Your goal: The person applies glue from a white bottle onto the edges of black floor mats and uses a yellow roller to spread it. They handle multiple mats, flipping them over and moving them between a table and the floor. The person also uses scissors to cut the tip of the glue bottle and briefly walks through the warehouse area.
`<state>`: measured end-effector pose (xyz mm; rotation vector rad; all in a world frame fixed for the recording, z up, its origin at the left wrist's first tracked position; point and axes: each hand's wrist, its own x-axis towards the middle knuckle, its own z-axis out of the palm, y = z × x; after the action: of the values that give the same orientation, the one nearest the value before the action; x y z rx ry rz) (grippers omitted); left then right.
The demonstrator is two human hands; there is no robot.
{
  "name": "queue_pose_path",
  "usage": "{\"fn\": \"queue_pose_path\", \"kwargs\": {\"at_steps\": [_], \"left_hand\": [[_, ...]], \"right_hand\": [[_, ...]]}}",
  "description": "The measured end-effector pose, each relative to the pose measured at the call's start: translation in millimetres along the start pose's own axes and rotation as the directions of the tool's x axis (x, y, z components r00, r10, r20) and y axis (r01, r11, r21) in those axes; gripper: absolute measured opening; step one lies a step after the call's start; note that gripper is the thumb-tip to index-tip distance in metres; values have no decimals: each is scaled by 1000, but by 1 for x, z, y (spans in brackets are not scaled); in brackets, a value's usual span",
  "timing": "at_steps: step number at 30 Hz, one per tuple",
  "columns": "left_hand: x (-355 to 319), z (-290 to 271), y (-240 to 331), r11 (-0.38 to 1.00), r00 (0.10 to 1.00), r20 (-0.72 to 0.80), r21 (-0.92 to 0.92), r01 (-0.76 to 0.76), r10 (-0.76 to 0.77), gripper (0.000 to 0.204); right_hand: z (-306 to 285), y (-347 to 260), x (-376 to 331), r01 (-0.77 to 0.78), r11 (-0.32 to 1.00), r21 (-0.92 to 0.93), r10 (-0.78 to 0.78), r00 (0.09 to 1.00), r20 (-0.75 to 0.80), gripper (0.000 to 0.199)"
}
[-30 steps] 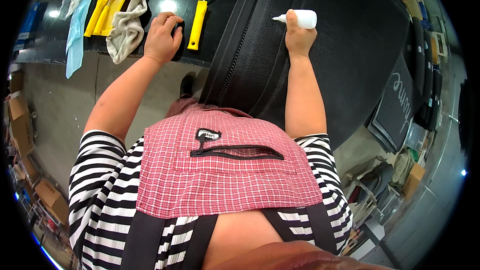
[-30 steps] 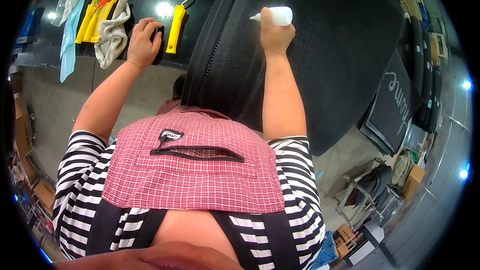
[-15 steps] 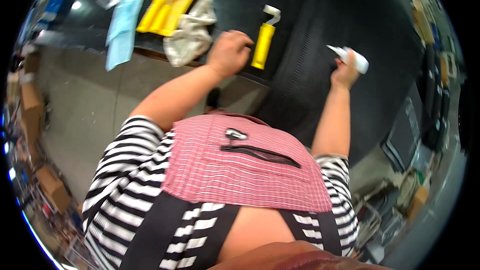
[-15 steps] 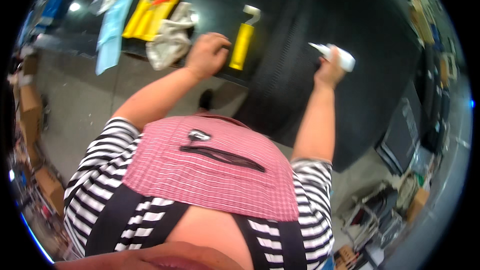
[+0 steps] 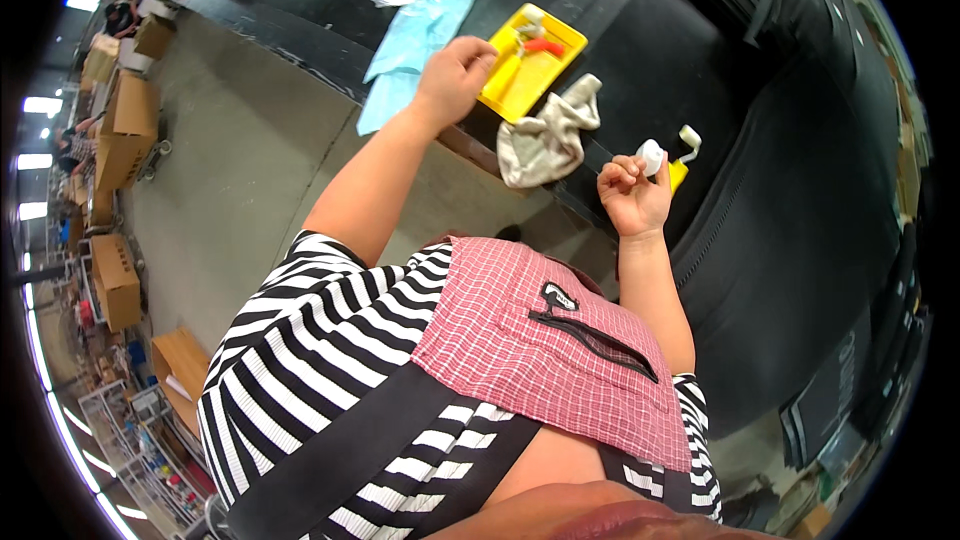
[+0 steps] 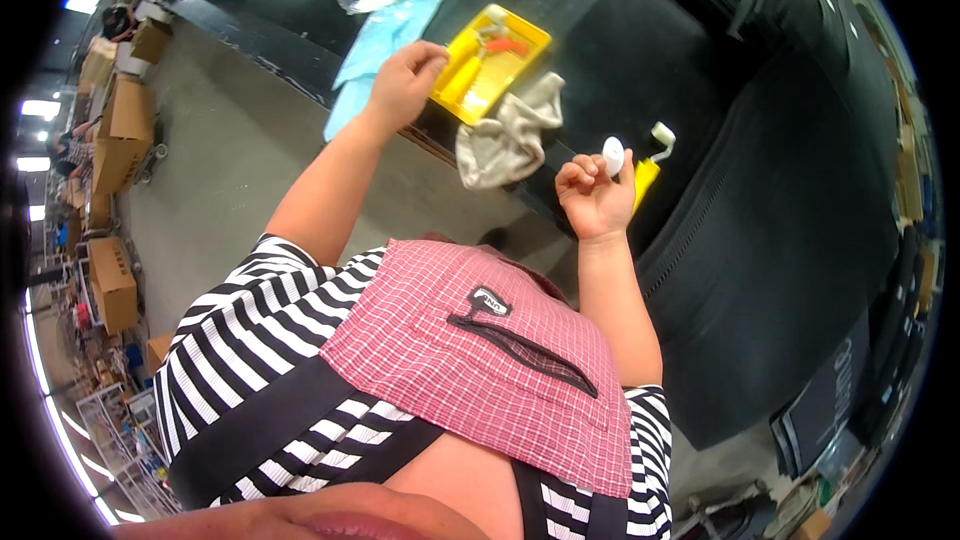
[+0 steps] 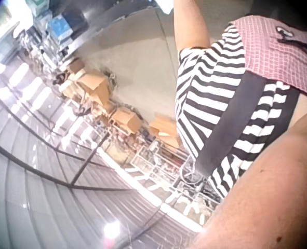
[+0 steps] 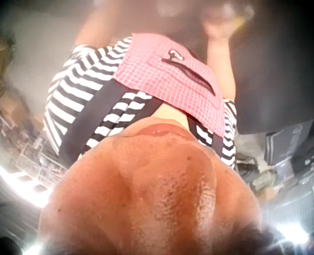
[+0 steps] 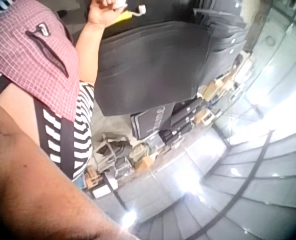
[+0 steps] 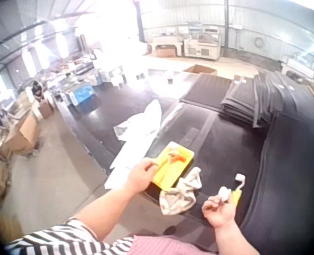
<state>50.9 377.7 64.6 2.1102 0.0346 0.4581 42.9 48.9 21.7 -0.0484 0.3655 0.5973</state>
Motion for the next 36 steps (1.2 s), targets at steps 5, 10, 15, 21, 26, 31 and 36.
{"fn": "queue_pose_path", "kwargs": {"at_steps": [5,10,15,21,26,31,36], "left_hand": [[76,-87,-102,886,963,-256,462,48,82,20],[140,-120,-171,788,967,-252,587,183,-37,25],[174,-109,-196,569,937,-187,753,330,-296,30],[180,-107,-200,603,923,-242,703,378,-298,22],[173,-111,-190,685,929,-271,628,369,-252,19],[163,-113,-186,755,933,-304,563,338,-191,17],[160,-121,-203,845,956,-272,480,234,-110,18]], "right_hand": [[-11,-2,38,36,997,63,-36,999,-9,49],[-9,-8,39,86,995,43,-83,994,-66,49],[1,-7,38,163,985,-49,-169,970,-175,47],[8,-1,43,147,988,-43,-153,961,-229,44],[19,5,41,100,993,-62,-108,985,-136,44],[37,9,32,102,989,-107,-111,991,-81,43],[54,17,21,154,980,-122,-176,964,-198,42]]}}
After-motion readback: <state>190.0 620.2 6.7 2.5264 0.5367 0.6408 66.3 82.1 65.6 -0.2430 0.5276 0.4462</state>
